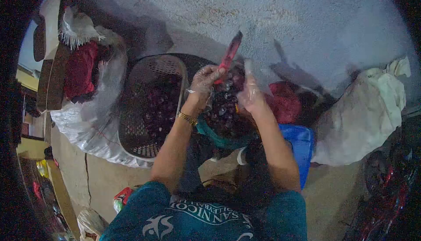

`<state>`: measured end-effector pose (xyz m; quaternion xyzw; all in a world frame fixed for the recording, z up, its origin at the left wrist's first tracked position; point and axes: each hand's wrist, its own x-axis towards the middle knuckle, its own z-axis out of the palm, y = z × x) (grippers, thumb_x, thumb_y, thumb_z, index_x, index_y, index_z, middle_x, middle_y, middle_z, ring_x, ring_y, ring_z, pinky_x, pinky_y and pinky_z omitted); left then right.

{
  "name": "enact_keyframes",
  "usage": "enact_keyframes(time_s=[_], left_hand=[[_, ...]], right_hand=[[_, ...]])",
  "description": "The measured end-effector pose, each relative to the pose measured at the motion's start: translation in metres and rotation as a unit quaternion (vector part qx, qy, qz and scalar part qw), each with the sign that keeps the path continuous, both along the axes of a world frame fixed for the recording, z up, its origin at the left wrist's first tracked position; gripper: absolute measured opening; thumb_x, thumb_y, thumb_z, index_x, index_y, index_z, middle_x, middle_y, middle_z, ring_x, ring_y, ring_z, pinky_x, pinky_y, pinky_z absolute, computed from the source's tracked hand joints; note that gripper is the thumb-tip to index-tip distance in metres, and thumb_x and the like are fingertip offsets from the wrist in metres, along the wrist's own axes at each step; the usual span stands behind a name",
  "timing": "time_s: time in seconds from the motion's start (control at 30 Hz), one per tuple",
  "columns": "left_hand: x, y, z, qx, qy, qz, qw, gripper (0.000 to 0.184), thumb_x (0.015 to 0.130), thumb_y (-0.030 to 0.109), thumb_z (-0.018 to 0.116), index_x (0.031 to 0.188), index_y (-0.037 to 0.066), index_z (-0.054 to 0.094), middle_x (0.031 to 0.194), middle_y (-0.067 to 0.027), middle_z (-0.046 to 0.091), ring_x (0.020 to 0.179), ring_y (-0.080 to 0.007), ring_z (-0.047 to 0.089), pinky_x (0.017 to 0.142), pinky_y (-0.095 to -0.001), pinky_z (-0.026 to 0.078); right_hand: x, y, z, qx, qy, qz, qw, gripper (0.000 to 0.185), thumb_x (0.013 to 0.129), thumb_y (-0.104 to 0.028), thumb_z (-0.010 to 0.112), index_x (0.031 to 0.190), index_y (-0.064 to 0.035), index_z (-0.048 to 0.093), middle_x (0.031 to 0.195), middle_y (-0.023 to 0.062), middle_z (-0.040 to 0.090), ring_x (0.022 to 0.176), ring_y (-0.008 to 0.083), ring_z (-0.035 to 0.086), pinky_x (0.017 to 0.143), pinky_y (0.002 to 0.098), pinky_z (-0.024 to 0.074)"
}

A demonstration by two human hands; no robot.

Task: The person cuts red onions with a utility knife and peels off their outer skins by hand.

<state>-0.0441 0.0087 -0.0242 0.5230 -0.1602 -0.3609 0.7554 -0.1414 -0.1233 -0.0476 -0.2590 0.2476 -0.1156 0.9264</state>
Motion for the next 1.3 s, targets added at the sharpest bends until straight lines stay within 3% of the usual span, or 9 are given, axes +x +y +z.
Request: enact_keyframes(time_s=[0.03, 0.07, 0.1, 0.13, 0.2, 0.5, 0.6, 0.97, 1.3], left_hand=[[0.001, -0.001, -0.002, 0.006, -0.019, -0.02, 1.0, 0.017, 0.084, 0.019, 0.068, 0.092, 0.005, 0.062, 0.084, -0.0013, 0.061, 0.074, -0.0112, 0.056, 0.066, -0.0266, 0.047], [0.002, -0.001, -0.003, 0.013, -0.038, -0.04, 0.998, 0.016, 0.084, 0.018, 0.068, 0.092, 0.005, 0.062, 0.084, -0.0007, 0.061, 0.074, -0.0107, 0.055, 0.066, -0.0259, 0.046], [0.003, -0.001, -0.005, 0.016, -0.038, -0.038, 0.998, 0.016, 0.084, 0.018, 0.068, 0.092, 0.005, 0.062, 0.084, -0.0007, 0.061, 0.074, -0.0107, 0.055, 0.066, -0.0259, 0.046], [0.003, -0.001, -0.006, 0.024, -0.057, -0.028, 0.998, 0.016, 0.084, 0.018, 0.068, 0.091, 0.005, 0.062, 0.084, -0.0001, 0.06, 0.075, -0.0099, 0.054, 0.067, -0.0251, 0.045], [0.005, -0.003, -0.01, 0.034, -0.074, -0.02, 0.996, 0.016, 0.084, 0.018, 0.068, 0.091, 0.005, 0.062, 0.084, 0.0004, 0.06, 0.075, -0.0091, 0.054, 0.069, -0.0243, 0.044], [-0.017, -0.011, 0.015, 0.016, -0.131, 0.002, 0.991, 0.026, 0.088, 0.025, 0.063, 0.098, 0.001, 0.062, 0.089, -0.0037, 0.061, 0.081, -0.0116, 0.056, 0.073, -0.0259, 0.046], [-0.026, -0.016, 0.016, -0.007, 0.078, 0.069, 0.995, 0.03, 0.091, 0.029, 0.059, 0.102, 0.001, 0.062, 0.097, -0.0045, 0.061, 0.091, -0.0124, 0.056, 0.081, -0.0274, 0.045], [-0.001, -0.018, -0.036, -0.007, -0.297, 0.027, 0.955, 0.021, 0.079, 0.009, 0.072, 0.093, 0.001, 0.058, 0.106, -0.0065, 0.055, 0.098, -0.0135, 0.053, 0.083, -0.0299, 0.046], [-0.013, -0.012, -0.002, -0.042, -0.22, -0.034, 0.974, 0.054, 0.073, 0.009, 0.077, 0.115, -0.001, 0.043, 0.1, -0.0056, 0.054, 0.092, -0.0154, 0.051, 0.084, -0.0301, 0.046]], right_hand=[[-0.001, 0.001, -0.007, 0.0, -0.001, 0.001, 1.0, 0.045, 0.088, -0.03, 0.062, 0.124, -0.0088, 0.048, 0.115, 0.0098, 0.054, 0.105, 0.0208, 0.053, 0.088, 0.0392, 0.046], [-0.001, 0.005, -0.018, -0.394, -0.033, -0.064, 0.916, 0.05, 0.085, -0.038, 0.064, 0.124, -0.0097, 0.051, 0.109, 0.0059, 0.056, 0.096, 0.0157, 0.053, 0.08, 0.0337, 0.0446], [-0.001, 0.009, -0.026, -0.722, -0.06, -0.118, 0.679, 0.056, 0.082, -0.045, 0.067, 0.124, -0.0106, 0.053, 0.104, 0.0021, 0.058, 0.087, 0.0106, 0.052, 0.072, 0.0282, 0.0431], [-0.002, 0.015, -0.007, -0.72, -0.059, -0.118, 0.682, 0.056, 0.082, -0.045, 0.067, 0.124, -0.0106, 0.053, 0.104, 0.0021, 0.058, 0.087, 0.0106, 0.052, 0.072, 0.0282, 0.0431], [-0.005, 0.022, 0.03, -0.227, 0.129, 0.02, 0.965, 0.057, 0.08, -0.043, 0.069, 0.123, -0.0086, 0.054, 0.112, 0.0048, 0.058, 0.096, 0.0143, 0.053, 0.083, 0.0288, 0.0416], [0.002, 0.004, 0.019, -0.188, -0.018, 0.035, 0.981, 0.057, 0.08, -0.047, 0.067, 0.121, -0.0085, 0.056, 0.118, 0.0057, 0.057, 0.108, 0.0183, 0.051, 0.095, 0.0324, 0.0357], [0.004, 0.006, 0.022, -0.144, 0.019, 0.012, 0.989, 0.052, 0.081, -0.045, 0.066, 0.117, -0.0079, 0.057, 0.115, 0.0055, 0.059, 0.108, 0.0194, 0.053, 0.095, 0.0348, 0.0374], [0.004, -0.007, 0.018, -0.031, -0.119, -0.002, 0.992, 0.028, 0.086, -0.026, 0.063, 0.102, -0.0044, 0.058, 0.099, 0.0077, 0.063, 0.09, 0.0222, 0.062, 0.082, 0.035, 0.0495], [-0.006, 0.001, 0.038, 0.001, -0.199, 0.028, 0.98, 0.026, 0.089, -0.021, 0.058, 0.106, -0.0007, 0.058, 0.097, 0.0107, 0.063, 0.091, 0.0229, 0.062, 0.081, 0.0356, 0.0523]])
